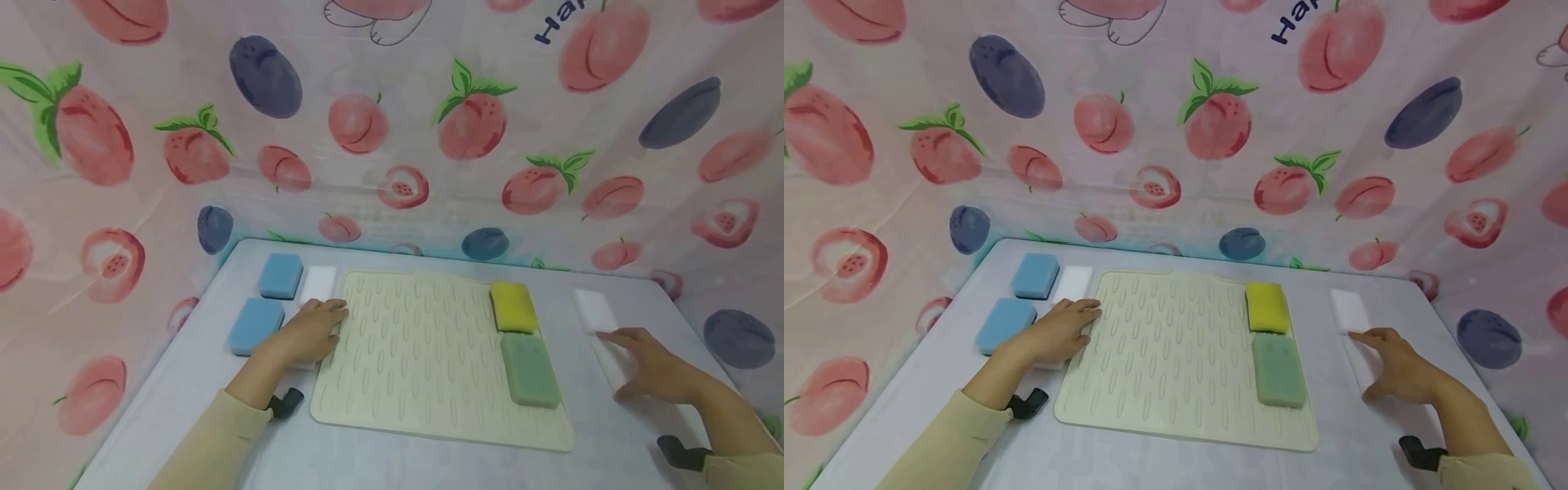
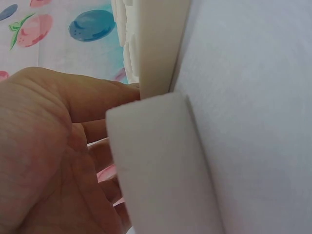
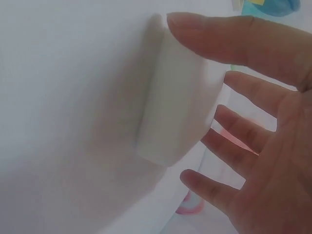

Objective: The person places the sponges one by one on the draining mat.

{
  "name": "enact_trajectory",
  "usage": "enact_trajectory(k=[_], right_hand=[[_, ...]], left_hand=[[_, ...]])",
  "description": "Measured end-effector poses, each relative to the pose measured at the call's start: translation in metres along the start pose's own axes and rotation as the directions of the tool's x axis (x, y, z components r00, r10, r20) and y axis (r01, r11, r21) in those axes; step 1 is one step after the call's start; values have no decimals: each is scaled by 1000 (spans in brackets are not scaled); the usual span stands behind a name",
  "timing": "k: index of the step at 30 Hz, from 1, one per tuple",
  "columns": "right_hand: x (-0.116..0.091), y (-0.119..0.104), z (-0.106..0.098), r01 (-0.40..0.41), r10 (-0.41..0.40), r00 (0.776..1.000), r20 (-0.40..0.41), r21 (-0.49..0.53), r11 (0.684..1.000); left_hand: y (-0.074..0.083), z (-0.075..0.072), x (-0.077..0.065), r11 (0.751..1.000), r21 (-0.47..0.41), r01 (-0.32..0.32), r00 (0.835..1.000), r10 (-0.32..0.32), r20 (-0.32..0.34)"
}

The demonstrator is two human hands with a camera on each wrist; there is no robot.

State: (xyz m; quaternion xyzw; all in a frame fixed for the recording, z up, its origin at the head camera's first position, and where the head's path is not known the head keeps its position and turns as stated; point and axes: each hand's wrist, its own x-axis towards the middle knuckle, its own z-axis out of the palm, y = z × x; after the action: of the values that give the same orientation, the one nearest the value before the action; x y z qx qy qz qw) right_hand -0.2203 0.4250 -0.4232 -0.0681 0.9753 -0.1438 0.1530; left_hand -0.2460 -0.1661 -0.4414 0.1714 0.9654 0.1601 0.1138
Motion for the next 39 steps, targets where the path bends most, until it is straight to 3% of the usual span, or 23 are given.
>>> enact_trajectory(k=[18,39], right_hand=[[-2,4,0,59,-59,998,-30,0,998],[-5,-19,-9,85,-86,996,-28,-44,995]], left_hand=[[-1,0,0,1000,14,-21,1000,21,-5],[0,-1,0,1000,11,-15,1000,14,5]])
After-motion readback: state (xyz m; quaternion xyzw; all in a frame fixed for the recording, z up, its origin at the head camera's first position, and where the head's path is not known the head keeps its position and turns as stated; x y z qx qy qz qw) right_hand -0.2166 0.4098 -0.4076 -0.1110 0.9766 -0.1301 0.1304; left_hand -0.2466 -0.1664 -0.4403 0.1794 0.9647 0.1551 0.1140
